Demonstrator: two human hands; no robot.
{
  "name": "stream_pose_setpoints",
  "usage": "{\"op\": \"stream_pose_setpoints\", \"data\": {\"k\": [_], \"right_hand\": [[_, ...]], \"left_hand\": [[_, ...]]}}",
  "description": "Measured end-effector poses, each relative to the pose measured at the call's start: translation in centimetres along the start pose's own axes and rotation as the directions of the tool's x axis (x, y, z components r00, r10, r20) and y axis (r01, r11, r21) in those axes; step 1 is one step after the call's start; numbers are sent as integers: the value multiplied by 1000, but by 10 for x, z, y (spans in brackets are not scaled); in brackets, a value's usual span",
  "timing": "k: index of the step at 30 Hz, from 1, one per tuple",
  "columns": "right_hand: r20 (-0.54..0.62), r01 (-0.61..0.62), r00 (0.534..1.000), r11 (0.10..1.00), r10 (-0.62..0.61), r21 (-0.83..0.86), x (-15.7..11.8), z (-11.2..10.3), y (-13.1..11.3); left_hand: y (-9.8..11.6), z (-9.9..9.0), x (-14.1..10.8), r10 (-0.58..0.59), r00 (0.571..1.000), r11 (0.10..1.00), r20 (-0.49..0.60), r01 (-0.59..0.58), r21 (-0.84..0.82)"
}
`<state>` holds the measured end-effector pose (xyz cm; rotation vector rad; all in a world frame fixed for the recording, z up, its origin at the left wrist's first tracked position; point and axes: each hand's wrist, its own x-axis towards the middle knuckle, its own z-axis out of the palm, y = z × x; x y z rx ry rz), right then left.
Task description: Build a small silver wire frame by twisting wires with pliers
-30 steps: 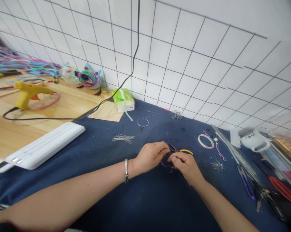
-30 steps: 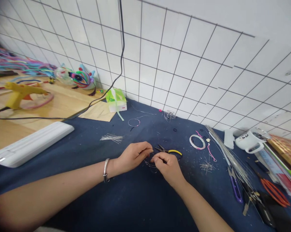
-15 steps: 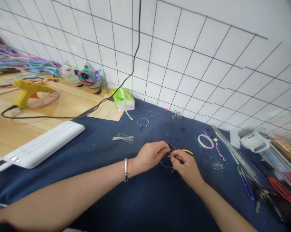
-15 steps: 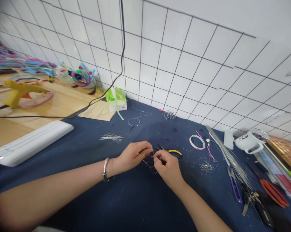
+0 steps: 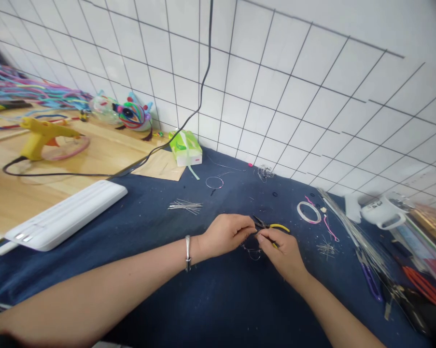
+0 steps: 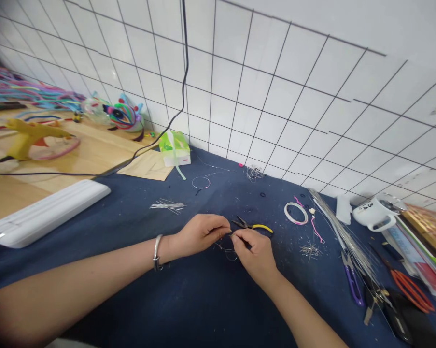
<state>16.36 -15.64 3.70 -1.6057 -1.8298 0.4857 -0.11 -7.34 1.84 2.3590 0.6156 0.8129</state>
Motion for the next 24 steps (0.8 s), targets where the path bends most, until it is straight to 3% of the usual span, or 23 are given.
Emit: {"op": "stream_pose_setpoints", "data": {"k": [4, 12, 17, 21, 24], "right_hand": [[9, -1, 1000, 1000, 1, 11, 0, -1, 1], [33, -18, 999, 998, 16, 63, 2, -1, 3], [27, 60, 998, 998, -61, 29, 3, 4, 7], [5, 132, 991, 962, -135, -240, 5, -4, 19], [-41, 56, 994, 782, -103, -620, 6, -13, 39]], "left_hand": [[1, -2, 0, -2, 999, 999, 32, 3, -38], [7, 5, -1, -231, 973, 907, 1, 215, -362], [8, 4, 0, -253, 967, 910, -28, 228, -345], [5, -5, 3, -229, 969, 941, -89, 196, -277], [-1, -13, 6, -223, 966, 945, -129, 182, -270]]}}
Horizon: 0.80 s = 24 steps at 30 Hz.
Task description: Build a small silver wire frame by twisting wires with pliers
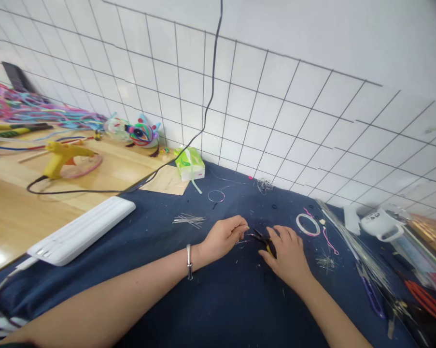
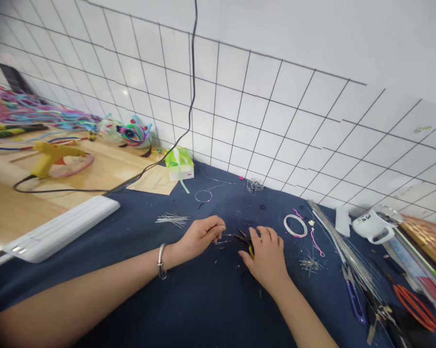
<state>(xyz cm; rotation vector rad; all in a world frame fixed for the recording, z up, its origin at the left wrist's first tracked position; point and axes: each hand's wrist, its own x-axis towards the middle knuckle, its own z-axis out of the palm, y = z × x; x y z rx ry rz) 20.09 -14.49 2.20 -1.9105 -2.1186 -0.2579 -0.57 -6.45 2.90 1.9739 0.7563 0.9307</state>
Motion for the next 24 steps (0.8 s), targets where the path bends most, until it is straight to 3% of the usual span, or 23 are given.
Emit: {"op": "stream_pose_setpoints", "data": {"k": [2, 5, 10, 13, 17, 21, 24], "right_hand": [[47, -11, 999, 987, 19, -162, -1, 6, 13], [130, 65, 991, 972, -35, -228, -1, 16, 23], [63, 41, 998, 954, -24, -298, 2, 25, 21], [38, -21, 999, 985, 28, -171, 9, 21, 24], [101, -88, 992, 978, 69, 191, 30, -2, 20], [92, 38, 993, 929, -77, 367, 59, -26, 1], [78, 133, 981, 907, -178, 400, 72, -22, -9]], "left_hand": [[-3, -6, 4, 11, 1000, 1000, -24, -11, -1], [-6, -15, 10, 22, 998, 1000, -60, -23, -15], [-9, -29, 19, 7, 996, 997, -94, -14, -71], [-11, -35, 23, -8, 993, 996, -120, -4, -94], [-17, -39, 28, -10, 992, 996, -127, -2, -88], [-23, -40, 31, -13, 990, 999, -142, 7, -39], [-28, -40, 33, -28, 988, 1000, -150, 28, -4]]}}
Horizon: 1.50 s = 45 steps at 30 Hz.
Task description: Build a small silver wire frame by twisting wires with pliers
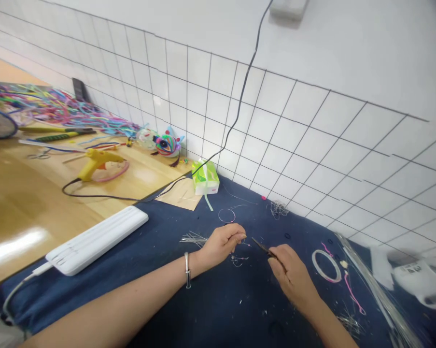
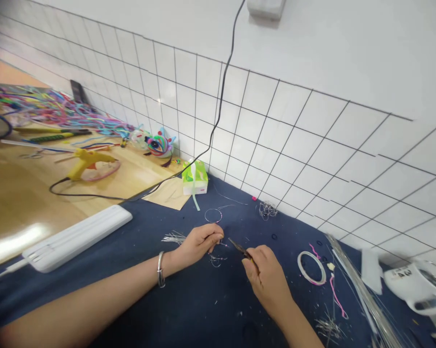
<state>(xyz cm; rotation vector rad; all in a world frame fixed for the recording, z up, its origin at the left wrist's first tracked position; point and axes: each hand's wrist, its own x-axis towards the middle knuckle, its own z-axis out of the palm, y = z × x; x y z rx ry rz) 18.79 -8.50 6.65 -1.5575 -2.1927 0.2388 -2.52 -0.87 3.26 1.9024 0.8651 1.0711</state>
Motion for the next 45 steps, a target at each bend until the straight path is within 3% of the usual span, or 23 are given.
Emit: {"op": "stream_pose_setpoints", "data": {"k": [7, 14, 21, 45], "right_hand": [[86, 108, 991, 990, -100, -89, 0, 29, 17], [-79, 84, 993, 990, -93, -113, -5, 24, 18], [-26, 111, 993, 984, -116, -140, -6, 24, 13], [-20, 124, 992, 981, -128, -150, -5, 24, 17]], "left_hand": [[-9, 5, 3, -26, 999, 998, -21, 27, 54], [-6, 8, 1, 87, 996, 986, 32, -90, 142], [-4, 11, -1, 150, 985, 965, 89, -165, 205], [-13, 11, 0, 218, 957, 920, 190, -266, 286]]}}
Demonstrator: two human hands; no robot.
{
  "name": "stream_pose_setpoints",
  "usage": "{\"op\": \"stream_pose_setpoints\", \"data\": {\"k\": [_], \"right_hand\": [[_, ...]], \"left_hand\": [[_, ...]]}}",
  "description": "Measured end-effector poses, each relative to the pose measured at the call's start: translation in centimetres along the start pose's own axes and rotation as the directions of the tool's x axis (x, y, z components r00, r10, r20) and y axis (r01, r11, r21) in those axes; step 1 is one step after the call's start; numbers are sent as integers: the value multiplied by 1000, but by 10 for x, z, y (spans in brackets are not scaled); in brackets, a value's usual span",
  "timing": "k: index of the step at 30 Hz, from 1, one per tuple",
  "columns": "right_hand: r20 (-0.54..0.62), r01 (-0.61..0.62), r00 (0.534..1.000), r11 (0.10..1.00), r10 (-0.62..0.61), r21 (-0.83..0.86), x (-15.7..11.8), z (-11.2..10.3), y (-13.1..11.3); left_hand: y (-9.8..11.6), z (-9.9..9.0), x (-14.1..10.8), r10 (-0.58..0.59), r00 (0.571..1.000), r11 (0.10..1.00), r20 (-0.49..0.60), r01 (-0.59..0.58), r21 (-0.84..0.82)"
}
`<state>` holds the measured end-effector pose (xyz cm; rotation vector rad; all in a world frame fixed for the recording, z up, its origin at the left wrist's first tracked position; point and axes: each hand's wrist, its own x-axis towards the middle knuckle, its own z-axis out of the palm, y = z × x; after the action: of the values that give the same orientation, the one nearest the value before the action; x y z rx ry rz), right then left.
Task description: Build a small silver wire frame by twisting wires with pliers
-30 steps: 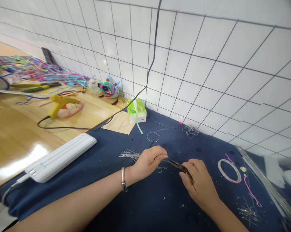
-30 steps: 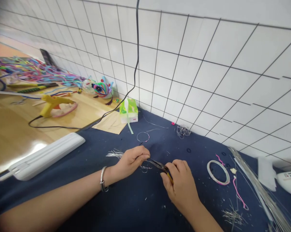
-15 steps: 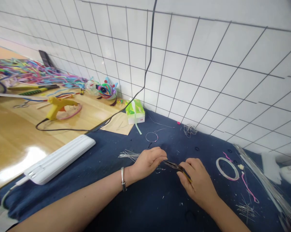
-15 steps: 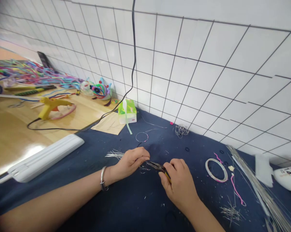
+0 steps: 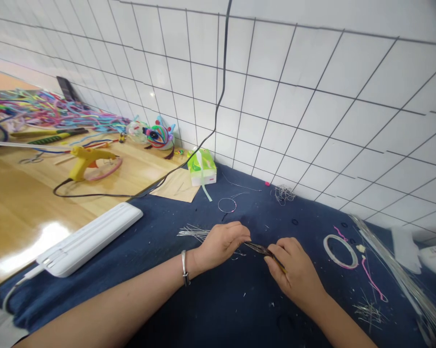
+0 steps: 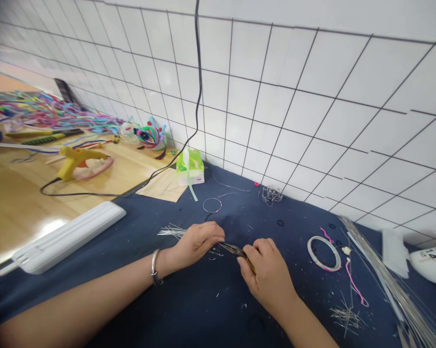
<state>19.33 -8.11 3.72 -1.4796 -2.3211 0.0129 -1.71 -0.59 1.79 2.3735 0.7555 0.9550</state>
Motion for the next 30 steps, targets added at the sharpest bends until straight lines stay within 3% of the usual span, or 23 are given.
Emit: {"op": "stream_pose_setpoints", "data": {"k": [12, 22, 27, 30], "right_hand": [[16, -4, 1000, 997, 2, 81, 1, -6, -4], [4, -8, 1000, 992, 7, 128, -1, -1, -1], [-4, -40, 999, 993, 40, 115, -3, 3, 0], [-35, -73, 996, 991, 77, 110, -6, 9, 4]], "left_hand": [[3, -1, -1, 99, 993, 995, -61, -99, -3], [2, -1, 0, 67, 997, 998, -29, -68, -14], [5, 3, 0, -90, 996, 992, -3, 89, -84], [2, 7, 1, -274, 961, 943, 44, 277, -185]]}}
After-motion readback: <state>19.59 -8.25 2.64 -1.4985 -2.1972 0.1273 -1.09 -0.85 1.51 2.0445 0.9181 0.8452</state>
